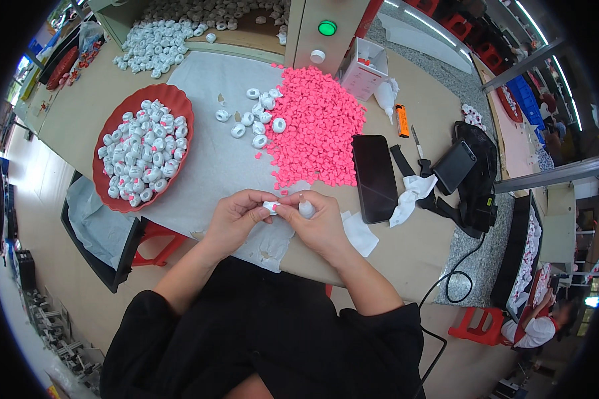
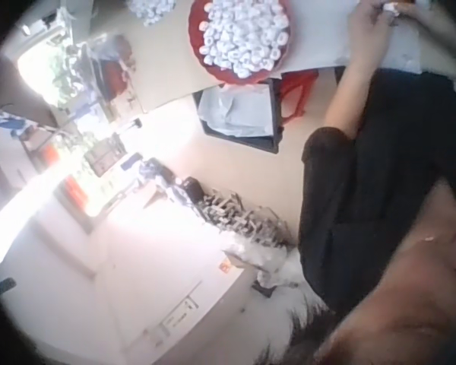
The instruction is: The person sits at a workbench and repeatedly picks up small white plastic components. They apply a small amount of adhesive from a tube to the components and then attach a pink plastic piece to each one. The finished items are placed into a red bowl on the table.
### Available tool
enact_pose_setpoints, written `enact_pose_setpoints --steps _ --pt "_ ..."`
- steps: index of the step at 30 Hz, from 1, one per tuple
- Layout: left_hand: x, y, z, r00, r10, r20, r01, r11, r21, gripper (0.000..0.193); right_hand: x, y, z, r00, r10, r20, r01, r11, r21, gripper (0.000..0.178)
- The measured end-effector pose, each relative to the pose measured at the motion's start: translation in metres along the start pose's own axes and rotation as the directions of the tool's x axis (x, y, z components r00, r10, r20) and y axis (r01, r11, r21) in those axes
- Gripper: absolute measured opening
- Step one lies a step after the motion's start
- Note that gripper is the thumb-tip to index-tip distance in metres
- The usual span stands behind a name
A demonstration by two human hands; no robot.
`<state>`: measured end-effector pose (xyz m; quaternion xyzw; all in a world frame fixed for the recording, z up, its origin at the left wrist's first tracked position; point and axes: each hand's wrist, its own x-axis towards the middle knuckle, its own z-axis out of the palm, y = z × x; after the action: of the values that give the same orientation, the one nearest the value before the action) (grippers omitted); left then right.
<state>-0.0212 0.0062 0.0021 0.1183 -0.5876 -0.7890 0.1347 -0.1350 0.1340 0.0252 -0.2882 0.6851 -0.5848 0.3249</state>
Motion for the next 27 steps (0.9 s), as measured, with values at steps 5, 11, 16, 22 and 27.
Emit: enact_pose_setpoints --steps 5,11,16,22,27 --pt "0.001 0.002 0.006 0.999 0.001 -0.041 -0.004 0.996 -0.088 0.021 0.0 0.006 0.003 0.994 -0.104 -0.021 0.103 0.994 -0.047 0.012" --pt "0.001 0.005 0.007 0.997 -0.012 -0.075 0.005 0.995 -0.099 0.021 0.001 0.01 0.003 0.988 -0.152 -0.007 0.152 0.988 0.007 0.011" --pt "0.001 0.006 0.009 0.995 -0.014 -0.095 0.003 0.994 -0.111 0.019 0.001 0.009 0.003 0.979 -0.205 0.003 0.205 0.978 -0.028 0.01" --pt "0.0 0.0 0.008 0.992 -0.048 -0.118 0.033 0.991 -0.133 0.017 -0.001 0.007 0.007 0.947 -0.32 0.007 0.319 0.941 -0.114 0.009" --pt "0.002 0.001 0.006 0.993 -0.063 -0.101 0.048 0.988 -0.148 0.016 -0.001 0.011 0.008 0.941 -0.339 -0.004 0.337 0.935 -0.112 0.008"
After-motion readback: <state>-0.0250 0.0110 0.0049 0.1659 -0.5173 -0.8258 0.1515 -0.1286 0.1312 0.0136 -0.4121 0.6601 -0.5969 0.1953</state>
